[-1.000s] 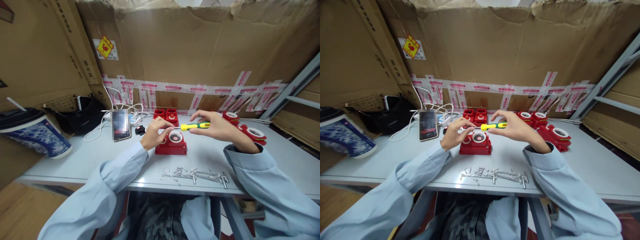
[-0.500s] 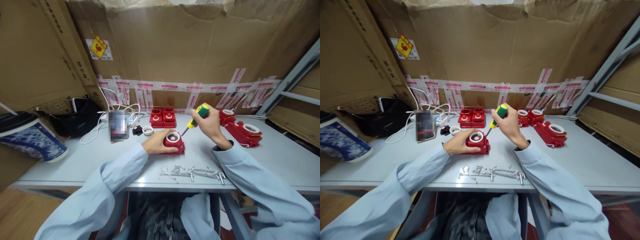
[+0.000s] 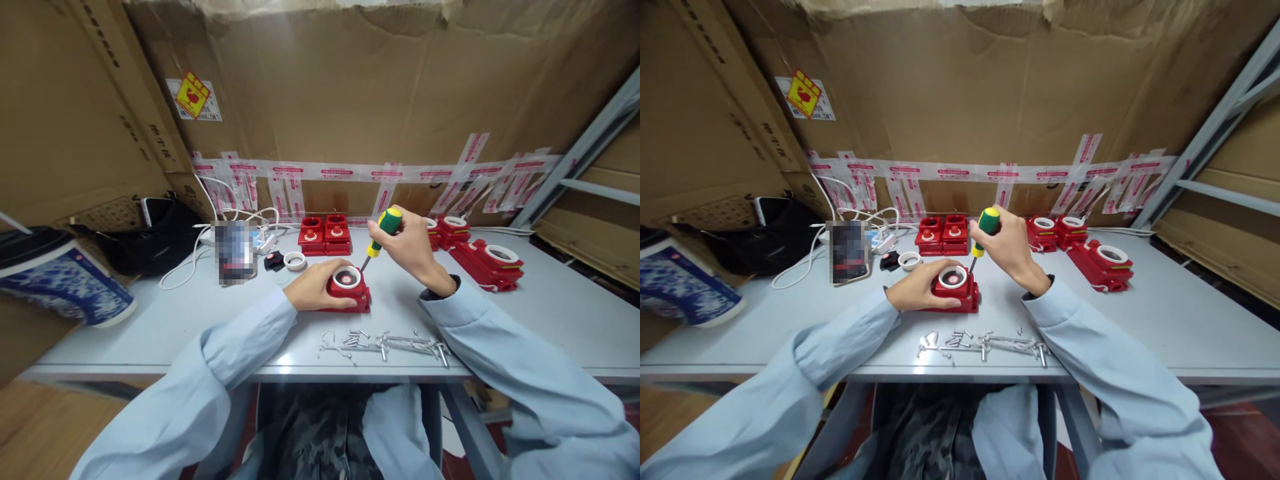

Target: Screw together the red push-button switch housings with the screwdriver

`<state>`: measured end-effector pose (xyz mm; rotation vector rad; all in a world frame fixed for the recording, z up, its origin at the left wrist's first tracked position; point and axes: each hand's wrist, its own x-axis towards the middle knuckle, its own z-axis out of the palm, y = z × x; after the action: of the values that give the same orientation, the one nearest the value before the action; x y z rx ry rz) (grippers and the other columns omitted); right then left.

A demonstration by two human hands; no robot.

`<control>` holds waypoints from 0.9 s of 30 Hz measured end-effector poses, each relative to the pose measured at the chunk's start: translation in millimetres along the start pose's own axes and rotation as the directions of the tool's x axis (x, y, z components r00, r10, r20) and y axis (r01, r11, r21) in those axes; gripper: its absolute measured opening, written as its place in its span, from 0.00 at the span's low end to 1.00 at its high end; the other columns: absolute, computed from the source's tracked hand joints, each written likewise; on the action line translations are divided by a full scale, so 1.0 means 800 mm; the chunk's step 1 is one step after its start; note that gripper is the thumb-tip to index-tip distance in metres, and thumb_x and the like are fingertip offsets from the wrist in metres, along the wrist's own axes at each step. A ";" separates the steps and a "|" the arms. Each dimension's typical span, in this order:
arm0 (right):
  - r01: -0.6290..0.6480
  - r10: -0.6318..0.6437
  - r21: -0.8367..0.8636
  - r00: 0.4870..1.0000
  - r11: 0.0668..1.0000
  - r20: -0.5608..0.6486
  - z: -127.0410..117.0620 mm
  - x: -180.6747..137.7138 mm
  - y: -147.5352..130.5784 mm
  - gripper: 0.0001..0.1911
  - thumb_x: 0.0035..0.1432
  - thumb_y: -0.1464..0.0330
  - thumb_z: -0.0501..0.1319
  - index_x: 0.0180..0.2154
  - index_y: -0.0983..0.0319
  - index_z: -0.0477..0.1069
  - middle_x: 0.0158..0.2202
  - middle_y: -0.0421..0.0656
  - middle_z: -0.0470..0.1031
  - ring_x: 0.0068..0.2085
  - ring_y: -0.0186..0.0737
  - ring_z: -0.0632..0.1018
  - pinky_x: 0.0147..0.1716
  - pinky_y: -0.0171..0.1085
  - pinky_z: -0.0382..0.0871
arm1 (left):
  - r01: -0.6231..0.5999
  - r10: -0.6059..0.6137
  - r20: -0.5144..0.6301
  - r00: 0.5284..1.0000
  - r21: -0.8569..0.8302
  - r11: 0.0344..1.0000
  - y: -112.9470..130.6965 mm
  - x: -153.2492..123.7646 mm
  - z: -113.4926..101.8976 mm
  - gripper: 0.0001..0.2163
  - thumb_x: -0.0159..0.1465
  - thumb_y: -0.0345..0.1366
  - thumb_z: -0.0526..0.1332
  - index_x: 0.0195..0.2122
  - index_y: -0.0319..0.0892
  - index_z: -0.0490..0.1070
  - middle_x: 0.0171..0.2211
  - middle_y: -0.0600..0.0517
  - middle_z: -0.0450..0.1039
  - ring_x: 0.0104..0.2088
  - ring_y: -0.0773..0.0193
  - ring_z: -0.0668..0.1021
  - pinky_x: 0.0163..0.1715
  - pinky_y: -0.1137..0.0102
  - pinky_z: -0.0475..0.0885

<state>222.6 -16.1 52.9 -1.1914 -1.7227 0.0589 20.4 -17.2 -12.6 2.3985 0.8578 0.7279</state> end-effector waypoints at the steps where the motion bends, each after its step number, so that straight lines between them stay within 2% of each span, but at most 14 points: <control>1: 0.011 -0.011 -0.057 1.000 0.998 0.000 0.001 0.002 -0.003 0.16 0.52 0.57 0.60 0.22 0.60 0.58 0.20 0.36 0.64 0.23 0.31 0.63 0.24 0.34 0.57 | 0.004 -0.004 0.000 1.000 0.004 1.000 0.000 0.000 0.000 0.31 0.50 0.49 0.68 0.53 0.44 0.64 0.52 0.44 0.70 0.51 0.50 0.74 0.51 0.57 0.68; 5: 0.063 -0.058 -0.219 0.998 0.974 0.031 0.009 0.009 -0.013 0.14 0.53 0.58 0.58 0.25 0.59 0.61 0.21 0.38 0.66 0.23 0.34 0.64 0.25 0.35 0.55 | 0.008 -0.008 0.005 1.000 0.025 1.000 0.001 0.000 0.000 0.31 0.50 0.49 0.68 0.54 0.44 0.63 0.52 0.45 0.71 0.50 0.50 0.74 0.51 0.58 0.68; 8: 0.107 -0.096 -0.273 0.994 0.956 0.054 0.012 0.011 -0.015 0.12 0.55 0.59 0.57 0.36 0.60 0.64 0.26 0.40 0.70 0.25 0.37 0.69 0.27 0.36 0.57 | 0.007 -0.007 0.008 1.000 0.034 0.999 0.001 0.001 0.000 0.31 0.51 0.50 0.67 0.54 0.44 0.63 0.52 0.45 0.71 0.50 0.50 0.74 0.51 0.58 0.68; 11: 0.126 -0.101 -0.370 0.991 0.921 0.088 0.010 0.015 -0.015 0.19 0.57 0.58 0.56 0.46 0.62 0.62 0.29 0.43 0.72 0.28 0.42 0.73 0.29 0.37 0.59 | 0.002 -0.002 0.003 1.000 0.031 1.000 0.001 0.000 0.000 0.31 0.51 0.50 0.67 0.54 0.43 0.63 0.53 0.44 0.70 0.51 0.50 0.74 0.51 0.58 0.68; 16: 0.086 -0.007 -0.581 0.991 0.810 0.137 -0.003 0.022 -0.020 0.27 0.59 0.47 0.50 0.39 0.65 0.66 0.24 0.51 0.72 0.30 0.53 0.75 0.30 0.42 0.59 | 0.012 -0.012 -0.003 1.000 0.012 1.000 0.000 0.000 0.001 0.31 0.50 0.49 0.68 0.53 0.43 0.64 0.53 0.44 0.70 0.51 0.50 0.74 0.52 0.57 0.67; 18: 0.078 -0.009 -0.601 0.993 0.795 0.117 -0.006 0.024 -0.026 0.28 0.59 0.46 0.48 0.34 0.65 0.67 0.23 0.53 0.71 0.31 0.55 0.75 0.30 0.42 0.59 | 0.015 -0.015 0.000 1.000 0.008 1.000 0.000 0.000 0.001 0.30 0.50 0.49 0.68 0.53 0.43 0.65 0.53 0.44 0.70 0.51 0.50 0.74 0.51 0.57 0.67; 21: 0.102 -0.041 -0.612 0.993 0.784 0.113 -0.005 0.025 -0.037 0.24 0.59 0.49 0.52 0.30 0.64 0.67 0.23 0.53 0.71 0.33 0.54 0.75 0.30 0.42 0.59 | 0.007 -0.007 0.003 1.000 0.001 1.000 0.000 0.000 0.000 0.30 0.50 0.48 0.68 0.53 0.44 0.64 0.52 0.45 0.70 0.50 0.51 0.74 0.51 0.58 0.68; 24: 0.171 -0.042 -0.626 0.975 0.761 0.216 -0.003 0.029 -0.048 0.16 0.61 0.58 0.55 0.31 0.64 0.68 0.26 0.52 0.73 0.32 0.52 0.75 0.29 0.41 0.59 | -0.014 0.013 0.004 1.000 0.008 1.000 0.000 0.000 0.000 0.31 0.51 0.49 0.68 0.53 0.44 0.64 0.52 0.45 0.70 0.51 0.51 0.74 0.51 0.59 0.68; 27: 0.309 -0.067 -0.551 0.907 0.776 0.415 -0.008 0.039 -0.054 0.11 0.61 0.64 0.53 0.37 0.64 0.67 0.30 0.51 0.74 0.33 0.48 0.75 0.31 0.41 0.60 | -0.034 0.033 0.011 0.999 0.017 0.999 -0.001 0.000 0.000 0.30 0.51 0.48 0.68 0.53 0.44 0.63 0.52 0.45 0.70 0.51 0.52 0.74 0.51 0.60 0.68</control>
<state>197.6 -18.8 100.3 -1.5248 -2.2999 -0.4605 20.1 -16.3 -13.0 2.4351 0.8246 0.7225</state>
